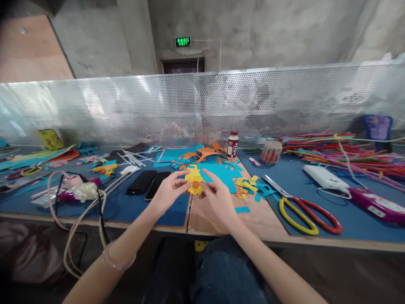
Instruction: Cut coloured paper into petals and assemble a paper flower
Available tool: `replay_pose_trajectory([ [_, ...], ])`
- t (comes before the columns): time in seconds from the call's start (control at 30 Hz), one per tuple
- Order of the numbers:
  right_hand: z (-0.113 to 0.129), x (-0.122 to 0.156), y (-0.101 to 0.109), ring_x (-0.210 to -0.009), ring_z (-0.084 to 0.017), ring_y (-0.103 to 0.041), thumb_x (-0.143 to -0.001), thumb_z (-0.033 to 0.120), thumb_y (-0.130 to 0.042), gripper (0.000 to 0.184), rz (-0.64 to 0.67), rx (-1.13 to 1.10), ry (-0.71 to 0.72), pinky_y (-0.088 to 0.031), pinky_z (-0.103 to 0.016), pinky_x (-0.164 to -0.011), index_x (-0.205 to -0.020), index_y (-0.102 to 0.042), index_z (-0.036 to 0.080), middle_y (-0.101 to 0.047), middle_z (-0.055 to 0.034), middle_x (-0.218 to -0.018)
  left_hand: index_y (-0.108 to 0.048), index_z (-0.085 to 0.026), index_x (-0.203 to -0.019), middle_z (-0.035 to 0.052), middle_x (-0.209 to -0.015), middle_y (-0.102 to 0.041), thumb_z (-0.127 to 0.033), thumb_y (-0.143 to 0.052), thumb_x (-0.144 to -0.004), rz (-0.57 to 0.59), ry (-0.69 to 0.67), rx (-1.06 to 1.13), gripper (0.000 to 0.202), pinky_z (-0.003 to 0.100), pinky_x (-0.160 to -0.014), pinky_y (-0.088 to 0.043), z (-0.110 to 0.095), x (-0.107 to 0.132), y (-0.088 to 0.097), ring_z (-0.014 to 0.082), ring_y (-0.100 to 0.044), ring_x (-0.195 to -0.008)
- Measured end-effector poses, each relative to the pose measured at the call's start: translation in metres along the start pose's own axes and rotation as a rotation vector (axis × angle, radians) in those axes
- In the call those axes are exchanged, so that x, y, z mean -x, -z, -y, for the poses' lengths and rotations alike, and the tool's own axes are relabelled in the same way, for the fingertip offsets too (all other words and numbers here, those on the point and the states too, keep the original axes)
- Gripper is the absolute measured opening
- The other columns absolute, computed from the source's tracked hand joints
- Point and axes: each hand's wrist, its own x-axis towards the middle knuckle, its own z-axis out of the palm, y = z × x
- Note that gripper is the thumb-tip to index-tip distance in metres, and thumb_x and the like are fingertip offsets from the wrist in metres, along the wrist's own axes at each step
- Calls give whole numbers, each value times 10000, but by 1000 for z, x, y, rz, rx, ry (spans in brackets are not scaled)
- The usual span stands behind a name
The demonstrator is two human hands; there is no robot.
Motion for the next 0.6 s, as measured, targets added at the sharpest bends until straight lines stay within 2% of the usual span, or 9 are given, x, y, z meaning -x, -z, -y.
replay_pose_trajectory([
  [0.13, 1, 3, 2, -626, -155, -651, -880, 400, -536, 446, -15, 85, 22, -550, -322, -697, -1288, -579, 225, -708, -8, -797, -583, -195, -1179, 66, -845, -726, -319, -735, -702, 22, 70, 116, 515, 396, -821, -565, -4, 1, 3, 211, -692, -804],
  [0.23, 3, 5, 3, -649, -162, -664, -875, 416, -535, 378, -9, 95, 37, -561, -337, -719, -1177, -666, 231, -725, -31, -897, -582, -209, -1193, 59, -835, -725, -318, -730, -707, 32, 78, 139, 520, 405, -819, -568, -8, 4, 3, 221, -693, -818],
  [0.33, 4, 6, 3, -679, -168, -676, -862, 419, -548, 332, -4, 101, 60, -571, -344, -733, -1084, -710, 233, -719, -43, -1006, -607, -225, -1138, 48, -823, -722, -330, -710, -726, 37, 39, 104, 438, 392, -796, -572, -10, 7, 2, 225, -691, -821],
  [0.47, 5, 9, 4, -755, -182, -687, -857, 401, -562, 326, -34, 115, 99, -583, -344, -738, -1105, -701, 242, -692, -48, -1108, -668, -237, -1042, 45, -880, -725, -347, -670, -768, 30, -58, 20, 295, 346, -772, -572, -9, 10, 1, 209, -683, -826],
  [0.6, 5, 13, 5, -862, -201, -689, -861, 380, -563, 324, -32, 143, 130, -583, -344, -781, -1119, -696, 235, -684, -51, -1131, -642, -243, -1186, 42, -967, -722, -366, -611, -823, 1, -145, -74, 385, 331, -784, -562, -8, 14, 0, 196, -668, -867],
])
